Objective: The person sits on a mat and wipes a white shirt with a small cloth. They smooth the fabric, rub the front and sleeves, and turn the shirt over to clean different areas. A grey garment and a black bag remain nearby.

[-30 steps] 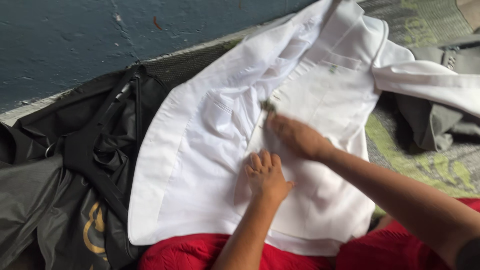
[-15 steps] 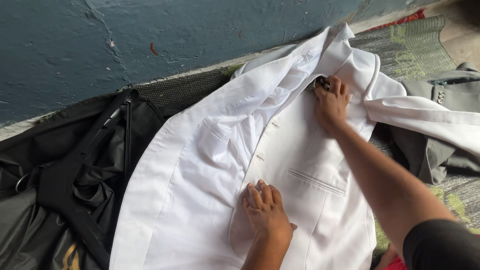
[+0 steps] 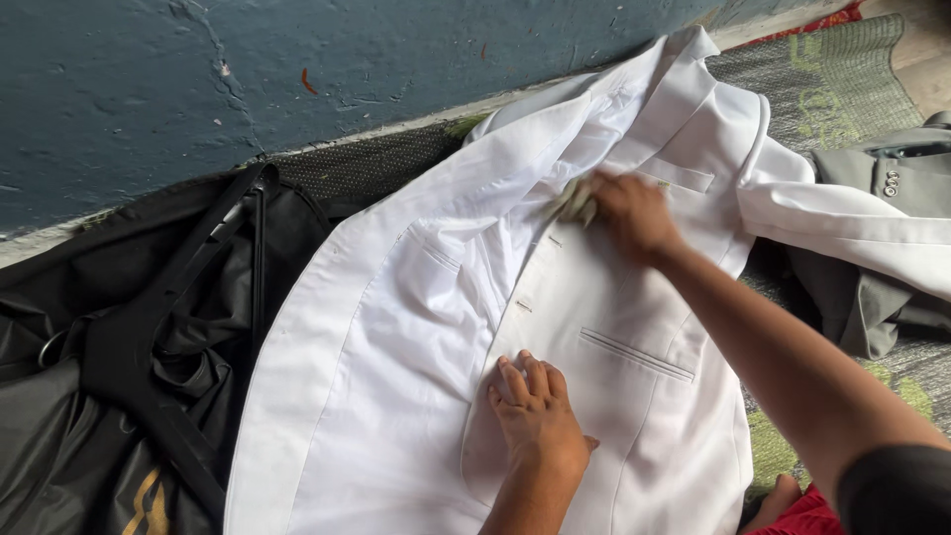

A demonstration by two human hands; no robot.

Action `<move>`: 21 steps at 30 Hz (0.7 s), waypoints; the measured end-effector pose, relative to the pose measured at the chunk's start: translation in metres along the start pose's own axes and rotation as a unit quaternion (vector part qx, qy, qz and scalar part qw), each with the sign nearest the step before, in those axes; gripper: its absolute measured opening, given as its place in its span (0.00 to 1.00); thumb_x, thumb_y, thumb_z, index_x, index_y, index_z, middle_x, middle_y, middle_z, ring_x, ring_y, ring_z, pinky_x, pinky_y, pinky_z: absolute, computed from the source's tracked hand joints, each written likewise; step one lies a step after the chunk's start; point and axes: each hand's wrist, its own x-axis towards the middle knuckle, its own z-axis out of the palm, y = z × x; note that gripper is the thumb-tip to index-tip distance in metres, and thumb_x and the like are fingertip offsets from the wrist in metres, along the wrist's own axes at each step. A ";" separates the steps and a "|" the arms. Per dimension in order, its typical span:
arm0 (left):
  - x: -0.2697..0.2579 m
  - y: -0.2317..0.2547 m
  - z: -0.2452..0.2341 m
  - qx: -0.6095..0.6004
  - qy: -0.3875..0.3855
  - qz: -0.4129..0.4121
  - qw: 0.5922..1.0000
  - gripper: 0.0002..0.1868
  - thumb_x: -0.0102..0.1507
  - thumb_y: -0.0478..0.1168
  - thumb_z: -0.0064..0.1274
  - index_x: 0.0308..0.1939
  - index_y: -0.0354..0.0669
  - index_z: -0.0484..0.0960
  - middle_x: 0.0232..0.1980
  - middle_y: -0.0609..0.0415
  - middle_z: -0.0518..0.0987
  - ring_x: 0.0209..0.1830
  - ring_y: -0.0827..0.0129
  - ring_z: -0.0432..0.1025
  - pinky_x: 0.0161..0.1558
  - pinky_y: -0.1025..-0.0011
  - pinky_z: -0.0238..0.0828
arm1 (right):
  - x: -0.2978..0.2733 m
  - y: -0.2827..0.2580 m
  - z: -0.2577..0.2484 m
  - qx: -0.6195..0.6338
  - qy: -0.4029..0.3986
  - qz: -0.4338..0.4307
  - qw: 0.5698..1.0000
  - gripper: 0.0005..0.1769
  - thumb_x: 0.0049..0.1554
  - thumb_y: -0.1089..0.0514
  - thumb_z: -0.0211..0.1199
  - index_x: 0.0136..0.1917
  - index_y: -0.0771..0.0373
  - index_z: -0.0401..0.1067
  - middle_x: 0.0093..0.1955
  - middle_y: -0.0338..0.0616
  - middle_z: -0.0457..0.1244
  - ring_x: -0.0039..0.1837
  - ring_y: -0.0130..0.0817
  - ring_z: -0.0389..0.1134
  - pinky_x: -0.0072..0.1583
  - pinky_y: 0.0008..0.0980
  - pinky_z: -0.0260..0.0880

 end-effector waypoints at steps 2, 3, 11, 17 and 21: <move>0.002 0.001 0.001 -0.001 0.002 0.000 1.000 0.63 0.63 0.65 0.59 0.80 0.30 0.36 0.84 0.35 0.34 0.83 0.34 0.28 0.76 0.41 0.37 | 0.004 0.013 0.009 -0.053 0.092 0.032 0.994 0.26 0.49 0.62 0.62 0.62 0.59 0.75 0.68 0.50 0.64 0.63 0.56 0.66 0.59 0.53 0.64; 0.003 0.001 0.003 -0.006 0.031 0.002 1.000 0.60 0.62 0.64 0.60 0.78 0.30 0.40 0.82 0.35 0.38 0.81 0.35 0.31 0.74 0.41 0.41 | 0.008 0.011 0.020 -0.071 0.104 0.048 0.991 0.27 0.46 0.61 0.62 0.61 0.59 0.75 0.67 0.52 0.65 0.62 0.58 0.66 0.59 0.56 0.66; 0.027 -0.023 0.014 -0.108 0.286 -0.032 0.952 0.21 0.56 0.48 0.66 0.48 0.43 0.79 0.60 0.51 0.69 0.64 0.56 0.61 0.60 0.55 0.64 | -0.136 -0.128 0.003 0.059 -0.229 -0.058 0.970 0.10 0.56 0.53 0.58 0.48 0.54 0.77 0.53 0.44 0.70 0.54 0.43 0.69 0.54 0.44 0.71; 0.027 -0.027 0.015 -0.160 0.357 0.007 0.920 0.24 0.56 0.46 0.69 0.51 0.41 0.79 0.61 0.50 0.68 0.65 0.55 0.59 0.63 0.54 0.60 | -0.100 -0.073 -0.058 -0.055 -0.315 0.216 0.922 0.17 0.64 0.50 0.54 0.63 0.57 0.70 0.58 0.49 0.69 0.57 0.44 0.71 0.58 0.44 0.74; 0.031 -0.039 0.009 -0.212 0.464 0.017 0.860 0.29 0.53 0.38 0.66 0.56 0.35 0.74 0.64 0.40 0.67 0.64 0.45 0.65 0.56 0.52 0.66 | -0.112 -0.008 -0.089 -0.049 -0.182 0.182 0.965 0.19 0.55 0.59 0.57 0.58 0.59 0.77 0.70 0.49 0.61 0.59 0.50 0.68 0.58 0.48 0.71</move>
